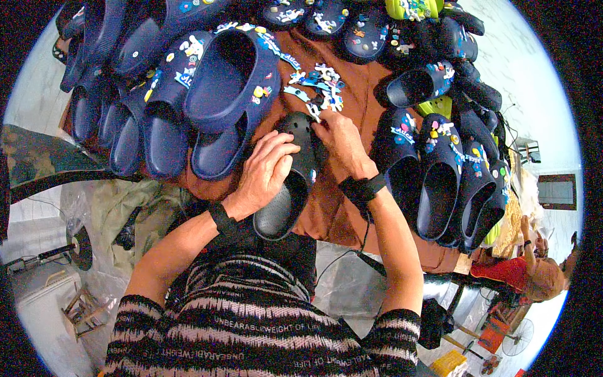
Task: Attaching decorative charms into the holes of clog-style footwear.
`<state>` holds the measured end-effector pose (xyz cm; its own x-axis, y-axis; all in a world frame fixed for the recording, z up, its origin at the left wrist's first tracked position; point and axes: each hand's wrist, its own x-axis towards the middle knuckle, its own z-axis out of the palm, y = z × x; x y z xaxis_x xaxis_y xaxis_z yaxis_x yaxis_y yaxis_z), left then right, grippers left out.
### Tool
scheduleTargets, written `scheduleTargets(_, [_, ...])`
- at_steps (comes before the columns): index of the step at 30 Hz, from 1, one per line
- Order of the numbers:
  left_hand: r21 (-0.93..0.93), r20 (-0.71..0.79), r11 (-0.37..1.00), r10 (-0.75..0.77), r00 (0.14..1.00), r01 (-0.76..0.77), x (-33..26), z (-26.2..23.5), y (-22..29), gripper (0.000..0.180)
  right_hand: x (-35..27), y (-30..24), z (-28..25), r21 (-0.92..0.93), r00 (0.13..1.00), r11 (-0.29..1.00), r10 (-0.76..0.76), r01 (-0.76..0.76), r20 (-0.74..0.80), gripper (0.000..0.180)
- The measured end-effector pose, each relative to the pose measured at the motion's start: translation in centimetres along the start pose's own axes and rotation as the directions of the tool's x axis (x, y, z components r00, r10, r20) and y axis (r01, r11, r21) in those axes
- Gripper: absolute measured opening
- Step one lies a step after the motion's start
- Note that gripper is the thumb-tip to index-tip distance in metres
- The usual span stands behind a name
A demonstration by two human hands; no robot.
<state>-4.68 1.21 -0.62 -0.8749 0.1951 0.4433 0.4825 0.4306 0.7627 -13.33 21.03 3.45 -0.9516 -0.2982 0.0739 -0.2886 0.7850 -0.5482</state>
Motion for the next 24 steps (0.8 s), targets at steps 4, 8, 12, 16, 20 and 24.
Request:
scheduleTargets(4, [0.006,-0.019,1.000,0.013,1.000,-0.013,-0.2,-0.2,-0.2,0.027,0.3,-0.7,-1.2,0.136,0.993,0.989,0.049,-0.063,0.105,0.018])
scheduleTargets(8, [0.006,-0.007,1.000,0.007,1.000,-0.007,-0.1,0.0,0.0,0.027,0.9,0.1,0.0,0.230,0.998,0.971,0.063,-0.065,0.016,0.020])
scheduleTargets(12, [0.012,-0.002,1.000,0.004,1.000,-0.004,-0.1,-0.1,-0.1,0.028,1.6,-0.8,0.5,-0.058,0.970,0.969,-0.243,0.241,-0.028,0.023])
scheduleTargets(16, [0.009,-0.003,1.000,0.014,1.000,-0.014,-0.1,-0.1,-0.2,0.027,2.1,-2.1,0.1,-0.151,0.954,0.942,-0.294,0.300,0.060,0.018])
scheduleTargets(20, [0.002,-0.009,1.000,0.002,1.000,-0.002,-0.1,0.0,-0.2,0.026,2.0,-1.8,0.1,-0.142,0.932,0.921,-0.353,0.362,0.087,0.016])
scheduleTargets(24, [0.011,-0.011,1.000,0.021,1.000,-0.020,0.0,-0.1,-0.2,0.026,1.9,-1.2,0.1,-0.133,0.898,0.888,-0.432,0.440,0.087,0.019])
